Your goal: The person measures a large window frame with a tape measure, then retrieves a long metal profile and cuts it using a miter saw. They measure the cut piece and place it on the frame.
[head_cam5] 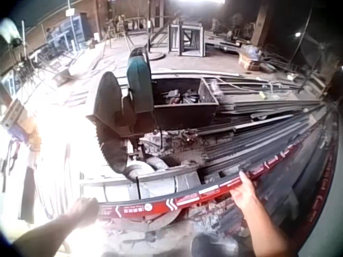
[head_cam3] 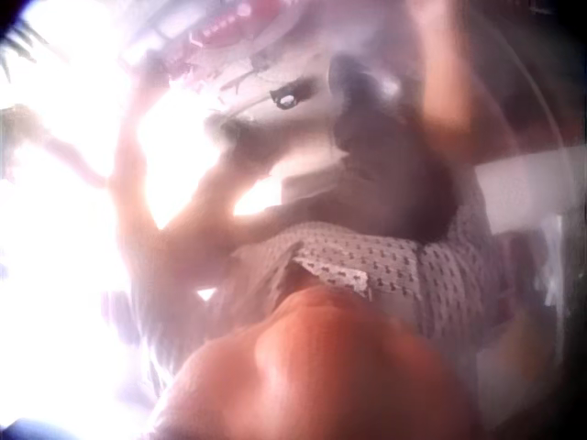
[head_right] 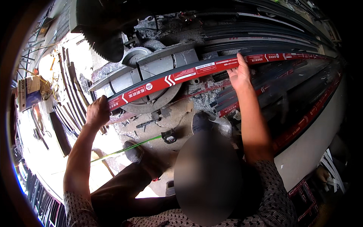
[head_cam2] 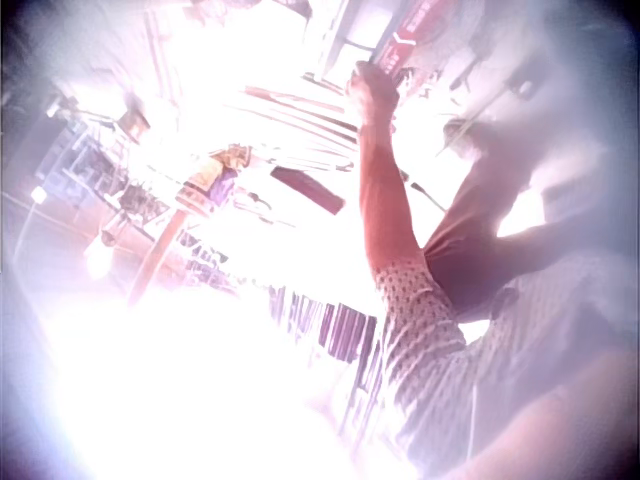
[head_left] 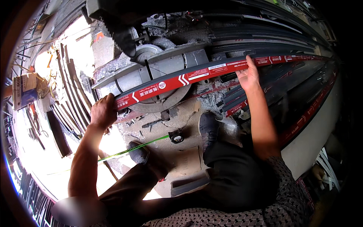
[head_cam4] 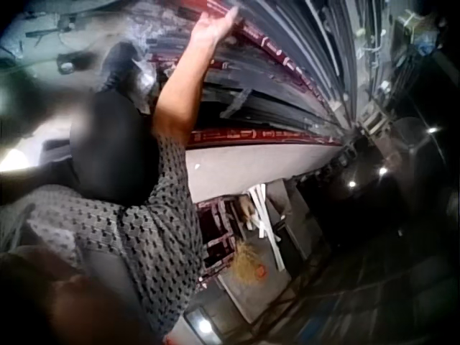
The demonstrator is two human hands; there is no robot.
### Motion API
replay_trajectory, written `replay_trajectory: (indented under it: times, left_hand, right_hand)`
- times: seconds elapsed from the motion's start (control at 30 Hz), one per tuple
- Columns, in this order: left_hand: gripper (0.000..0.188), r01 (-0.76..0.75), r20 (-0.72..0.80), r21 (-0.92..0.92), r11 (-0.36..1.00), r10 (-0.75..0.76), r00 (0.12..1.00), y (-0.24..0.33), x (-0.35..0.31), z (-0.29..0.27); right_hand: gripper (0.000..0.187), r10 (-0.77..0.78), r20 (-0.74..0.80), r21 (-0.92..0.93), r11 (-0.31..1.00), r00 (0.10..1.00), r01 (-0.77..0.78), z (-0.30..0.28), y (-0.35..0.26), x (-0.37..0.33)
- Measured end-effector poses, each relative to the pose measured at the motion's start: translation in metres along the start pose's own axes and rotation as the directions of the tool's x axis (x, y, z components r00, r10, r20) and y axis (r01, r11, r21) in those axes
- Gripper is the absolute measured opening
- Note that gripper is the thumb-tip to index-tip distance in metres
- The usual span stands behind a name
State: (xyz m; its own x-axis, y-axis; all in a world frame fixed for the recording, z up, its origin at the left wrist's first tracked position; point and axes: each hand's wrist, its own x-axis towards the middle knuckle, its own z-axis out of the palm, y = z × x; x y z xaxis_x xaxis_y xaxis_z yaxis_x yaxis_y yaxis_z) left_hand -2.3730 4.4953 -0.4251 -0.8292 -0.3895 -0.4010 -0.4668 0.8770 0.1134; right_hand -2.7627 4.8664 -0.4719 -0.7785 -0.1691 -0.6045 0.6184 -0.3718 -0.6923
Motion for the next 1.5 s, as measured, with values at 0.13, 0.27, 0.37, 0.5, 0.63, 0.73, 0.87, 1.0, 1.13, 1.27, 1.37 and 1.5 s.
replay_trajectory:
  times: [0.13, 0.27, 0.37, 0.5, 0.63, 0.73, 0.87, 1.0, 1.13, 1.27, 1.37, 1.5]
  left_hand:
    - [0.014, 0.015, 0.001, -0.056, 0.998, -0.015, 1.000, 0.047, 0.050, -0.005]
    - [0.017, -0.090, -0.076, -0.070, 0.994, 0.084, 0.994, 0.083, 0.090, 0.000]
    - [0.019, -0.116, -0.128, -0.095, 0.989, 0.103, 0.986, 0.097, 0.100, 0.008]
    - [0.019, -0.132, -0.205, -0.153, 0.979, 0.099, 0.974, 0.101, 0.102, 0.017]
    - [0.017, -0.133, -0.179, -0.116, 0.984, 0.111, 0.978, 0.105, 0.107, 0.018]
    - [0.017, -0.133, -0.176, -0.134, 0.982, 0.108, 0.978, 0.106, 0.107, 0.019]
    - [0.018, -0.135, -0.206, -0.144, 0.980, 0.104, 0.973, 0.106, 0.105, 0.027]
    - [0.036, -0.113, -0.310, -0.139, 0.984, 0.065, 0.948, 0.110, 0.091, 0.020]
    - [0.060, -0.105, -0.541, -0.263, 0.959, -0.056, 0.839, 0.104, 0.061, 0.026]
    - [0.057, 0.052, -0.468, -0.393, 0.918, -0.249, 0.848, 0.086, 0.035, 0.042]
    - [0.048, 0.082, -0.393, -0.418, 0.905, -0.261, 0.882, 0.083, 0.035, 0.053]
    - [0.037, 0.005, -0.403, -0.407, 0.913, -0.184, 0.896, 0.085, 0.049, 0.049]
  right_hand:
    - [0.045, 0.097, -0.035, -0.374, 0.922, 0.995, -0.103, 0.012, 0.005, -0.001]
    - [0.030, -0.176, 0.063, -0.981, 0.169, 0.982, 0.093, 0.026, -0.008, -0.021]
    - [0.028, -0.489, 0.590, -0.805, -0.417, 0.643, 0.422, 0.026, -0.003, -0.029]
    - [0.069, -0.054, 0.876, -0.394, -0.653, 0.479, 0.647, 0.049, 0.005, -0.035]
    - [0.066, 0.032, 0.896, -0.317, -0.652, 0.443, 0.689, 0.055, 0.025, -0.008]
    - [0.051, 0.083, 0.863, -0.326, -0.663, 0.498, 0.674, 0.062, 0.024, 0.006]
    - [0.048, 0.121, 0.888, -0.245, -0.693, 0.444, 0.678, 0.057, 0.026, 0.020]
    - [0.047, 0.147, 0.872, -0.238, -0.707, 0.468, 0.666, 0.059, 0.021, 0.022]
    - [0.049, 0.134, 0.857, -0.250, -0.736, 0.497, 0.629, 0.042, 0.004, 0.043]
    - [0.053, 0.128, 0.823, -0.279, -0.758, 0.553, 0.590, 0.031, -0.005, 0.062]
    - [0.052, 0.101, 0.841, -0.275, -0.766, 0.531, 0.581, 0.028, -0.002, 0.066]
    - [0.052, 0.092, 0.831, -0.294, -0.764, 0.549, 0.574, 0.032, -0.001, 0.070]
